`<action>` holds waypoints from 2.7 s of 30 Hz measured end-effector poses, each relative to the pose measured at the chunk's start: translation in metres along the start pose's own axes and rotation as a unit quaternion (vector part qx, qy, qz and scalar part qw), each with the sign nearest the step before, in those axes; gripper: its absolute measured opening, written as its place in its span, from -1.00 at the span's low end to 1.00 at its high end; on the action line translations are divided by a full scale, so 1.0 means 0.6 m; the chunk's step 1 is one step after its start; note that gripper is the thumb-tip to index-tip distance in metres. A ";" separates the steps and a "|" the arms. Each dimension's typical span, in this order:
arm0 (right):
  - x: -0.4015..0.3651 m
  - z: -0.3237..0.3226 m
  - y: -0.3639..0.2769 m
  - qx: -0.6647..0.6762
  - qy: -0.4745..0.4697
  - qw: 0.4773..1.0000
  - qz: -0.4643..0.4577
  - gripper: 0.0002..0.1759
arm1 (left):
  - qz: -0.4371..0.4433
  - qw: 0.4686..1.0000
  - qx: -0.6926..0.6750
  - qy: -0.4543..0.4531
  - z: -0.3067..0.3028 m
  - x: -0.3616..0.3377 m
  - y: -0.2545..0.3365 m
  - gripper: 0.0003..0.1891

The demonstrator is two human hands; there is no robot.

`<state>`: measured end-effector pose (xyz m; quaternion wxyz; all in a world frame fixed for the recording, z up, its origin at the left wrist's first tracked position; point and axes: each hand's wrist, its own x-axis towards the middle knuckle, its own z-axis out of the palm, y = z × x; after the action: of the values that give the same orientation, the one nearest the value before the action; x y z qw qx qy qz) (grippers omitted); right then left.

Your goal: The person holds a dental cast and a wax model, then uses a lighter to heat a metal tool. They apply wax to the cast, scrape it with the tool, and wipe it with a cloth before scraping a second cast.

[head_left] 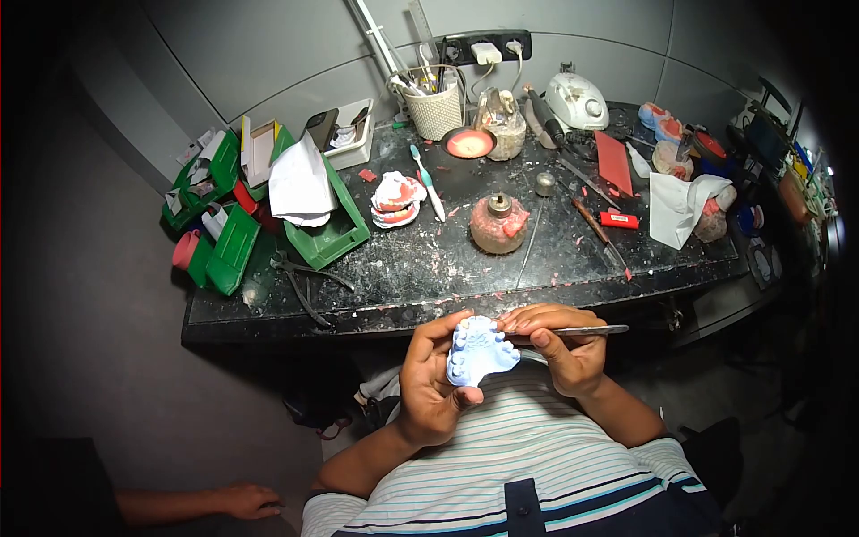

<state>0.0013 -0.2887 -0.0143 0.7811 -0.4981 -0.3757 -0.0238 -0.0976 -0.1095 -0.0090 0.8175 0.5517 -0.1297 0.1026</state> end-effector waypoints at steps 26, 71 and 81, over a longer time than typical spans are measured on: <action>-0.009 -0.026 -0.031 0.087 0.016 0.995 0.043 -0.69 | -0.172 0.898 -0.404 0.031 0.007 0.019 0.027 -0.22; 0.005 -0.001 -0.027 0.042 -0.052 0.996 0.059 -0.85 | -0.234 0.860 -0.452 0.032 -0.018 0.020 -0.002 -0.38; 0.006 -0.004 -0.019 0.061 -0.069 0.994 0.060 -0.85 | -0.233 0.850 -0.471 0.023 -0.020 0.020 -0.006 -0.38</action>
<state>0.0007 -0.2952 -0.0040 0.7822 -0.4716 -0.3991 0.0807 -0.0839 -0.0994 -0.0126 0.9820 0.1116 -0.0110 -0.1516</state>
